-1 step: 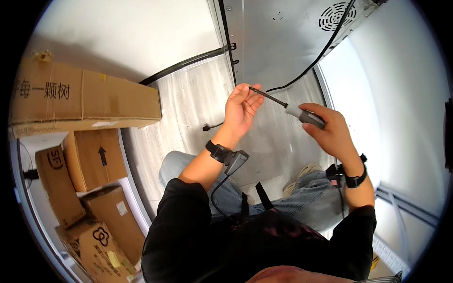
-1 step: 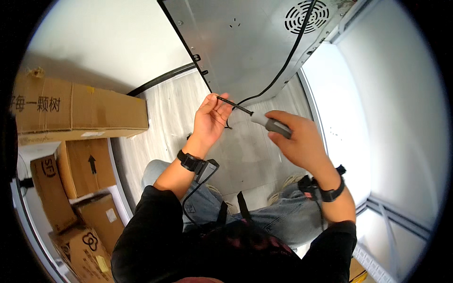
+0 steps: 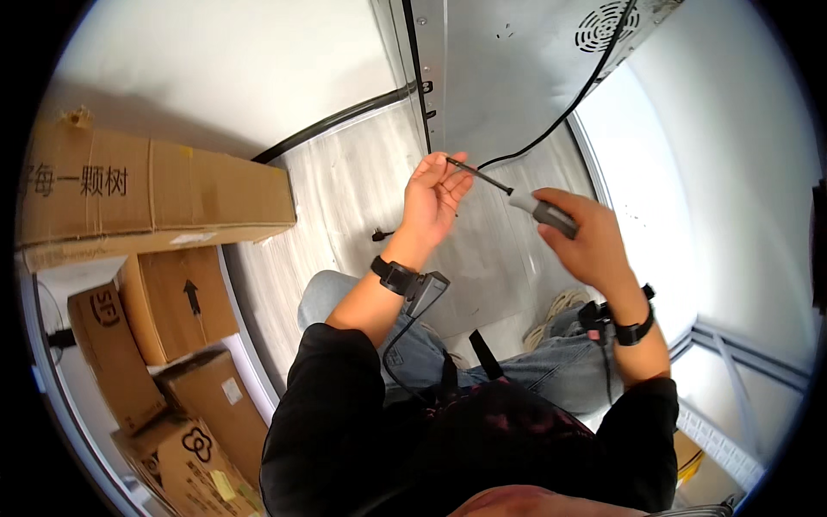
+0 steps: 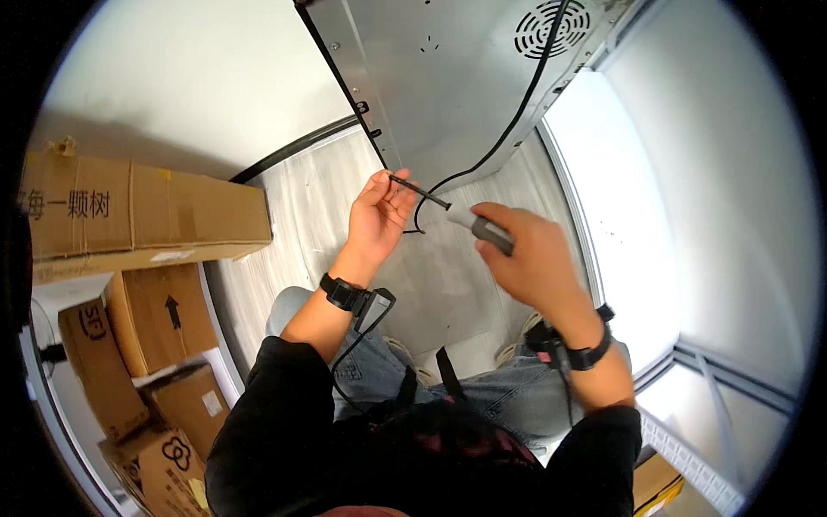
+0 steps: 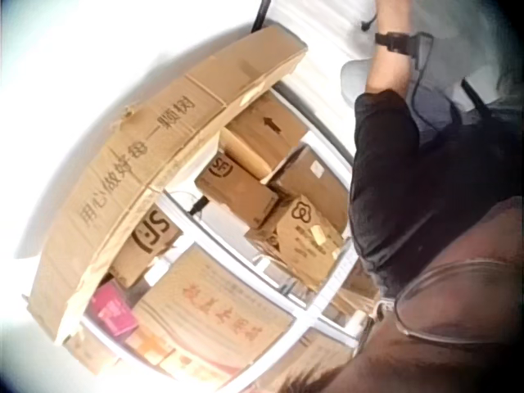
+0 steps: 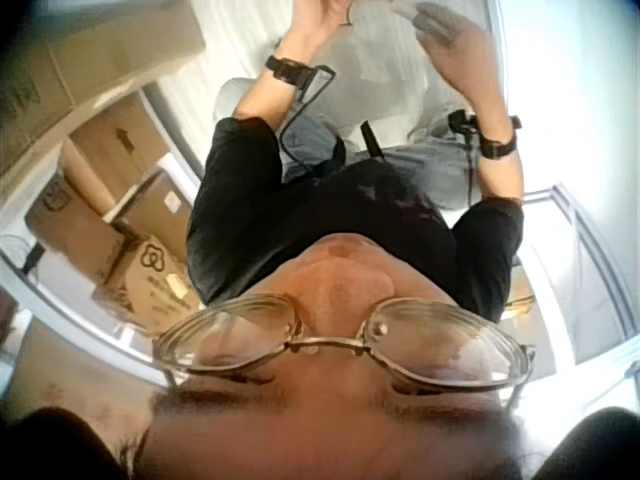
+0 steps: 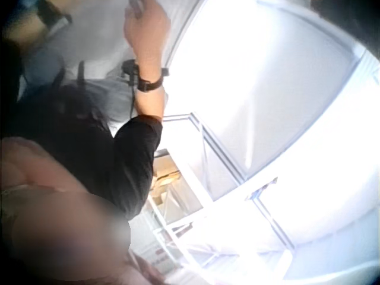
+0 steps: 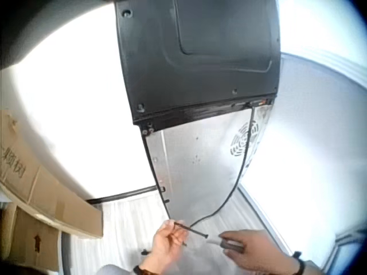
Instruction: The person uses a screwdriver to fasten screws into the underside of a white appliance, securing a black cable along the edge. After tightening several screws, the person wipes the appliance's surface with a blue cloth.
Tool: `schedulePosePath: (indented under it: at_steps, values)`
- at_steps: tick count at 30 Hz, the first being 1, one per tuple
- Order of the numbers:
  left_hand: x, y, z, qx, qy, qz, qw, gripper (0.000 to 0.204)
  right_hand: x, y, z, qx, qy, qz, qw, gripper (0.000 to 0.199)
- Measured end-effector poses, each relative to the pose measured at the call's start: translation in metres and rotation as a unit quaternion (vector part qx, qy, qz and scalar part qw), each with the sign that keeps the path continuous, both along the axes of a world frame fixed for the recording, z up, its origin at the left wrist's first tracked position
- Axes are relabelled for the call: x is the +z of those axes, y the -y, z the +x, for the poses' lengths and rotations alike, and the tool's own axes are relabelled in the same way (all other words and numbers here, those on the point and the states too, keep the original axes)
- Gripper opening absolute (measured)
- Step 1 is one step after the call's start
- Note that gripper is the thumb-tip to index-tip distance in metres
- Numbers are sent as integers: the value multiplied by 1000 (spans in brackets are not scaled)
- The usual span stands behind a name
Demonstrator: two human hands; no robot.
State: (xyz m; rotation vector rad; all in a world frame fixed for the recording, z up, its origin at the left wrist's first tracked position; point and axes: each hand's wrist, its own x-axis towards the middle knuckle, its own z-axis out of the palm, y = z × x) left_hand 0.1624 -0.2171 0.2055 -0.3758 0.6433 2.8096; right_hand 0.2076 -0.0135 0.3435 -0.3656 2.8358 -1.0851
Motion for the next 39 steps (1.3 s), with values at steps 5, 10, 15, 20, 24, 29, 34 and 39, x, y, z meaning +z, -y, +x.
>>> schedulePosePath:
  at_steps: [5, 10, 15, 20, 24, 29, 34, 39]
  values:
    - [-8, 32, -7, -79, 38, -10, 996, 12, -20, 49, 40, -158, 73, 19, 984, 43]
    - [-23, 38, -20, -133, 55, -77, 987, 13, -99, 54, 59, -230, 102, -91, 963, 39]
    - [-28, 37, -28, -123, 74, -110, 984, 17, -128, 66, 66, -235, 119, -205, 943, 37]
    - [-28, 35, -38, -97, 63, -90, 989, 21, -132, 86, 56, -229, 150, -291, 917, 32]
    - [-24, 31, -45, -78, 77, -113, 988, 23, -131, 99, 50, -225, 159, -356, 893, 30]
    - [-27, 32, -49, -81, 64, -117, 988, 21, -132, 97, 44, -233, 175, -363, 885, 28]
    - [-29, 34, -47, -82, 52, -117, 988, 21, -134, 96, 45, -244, 186, -418, 855, 27]
    - [-23, 33, -50, -82, 60, -112, 989, 21, -135, 96, 44, -238, 173, -418, 860, 27]
